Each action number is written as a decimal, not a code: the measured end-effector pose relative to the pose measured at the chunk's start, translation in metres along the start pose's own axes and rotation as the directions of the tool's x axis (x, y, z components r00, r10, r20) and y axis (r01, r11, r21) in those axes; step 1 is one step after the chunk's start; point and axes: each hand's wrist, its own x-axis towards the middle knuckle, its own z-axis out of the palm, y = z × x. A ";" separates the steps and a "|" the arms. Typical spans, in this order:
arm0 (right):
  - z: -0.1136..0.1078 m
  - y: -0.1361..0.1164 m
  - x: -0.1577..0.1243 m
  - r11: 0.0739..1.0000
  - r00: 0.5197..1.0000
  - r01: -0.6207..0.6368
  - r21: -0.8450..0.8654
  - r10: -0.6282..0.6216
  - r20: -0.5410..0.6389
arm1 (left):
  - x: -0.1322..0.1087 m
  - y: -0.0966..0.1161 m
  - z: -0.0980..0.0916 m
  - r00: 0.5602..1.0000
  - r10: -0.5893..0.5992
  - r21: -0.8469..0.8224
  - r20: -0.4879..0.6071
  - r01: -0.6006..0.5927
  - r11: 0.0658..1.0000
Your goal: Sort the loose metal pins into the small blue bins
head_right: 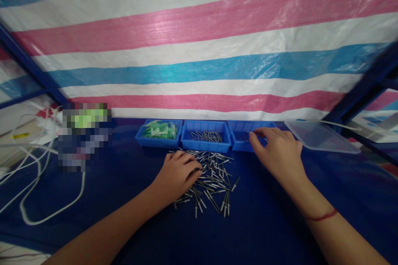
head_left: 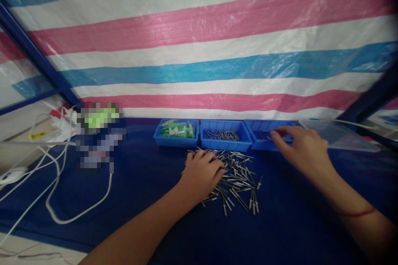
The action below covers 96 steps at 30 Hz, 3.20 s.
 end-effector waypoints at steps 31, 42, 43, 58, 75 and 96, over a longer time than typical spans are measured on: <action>-0.012 -0.079 -0.052 0.622 0.921 0.075 0.779 -0.343 0.185 | 0.006 0.003 -0.001 0.993 -0.033 -0.469 -0.112 -0.024 0.883; -0.014 -0.083 -0.055 0.570 0.941 0.079 0.818 -0.314 0.128 | 0.007 0.009 -0.001 0.994 -0.062 -0.534 -0.092 0.003 0.845; -0.014 -0.082 -0.056 0.567 0.939 0.086 0.819 -0.321 0.124 | 0.007 0.008 -0.001 0.995 -0.059 -0.526 -0.079 0.009 0.850; -0.013 -0.075 -0.048 0.624 0.912 0.142 0.769 -0.384 0.142 | 0.007 0.003 -0.003 0.973 -0.153 -0.485 -0.173 0.051 0.873; 0.002 0.000 -0.001 0.999 0.999 0.024 0.029 -0.023 -0.032 | -0.002 0.002 0.000 1.000 0.002 -0.036 0.025 -0.001 0.999; -0.008 -0.068 -0.041 0.681 0.797 0.453 0.576 -0.599 0.081 | -0.001 0.004 0.002 1.000 -0.011 -0.039 -0.008 0.011 0.999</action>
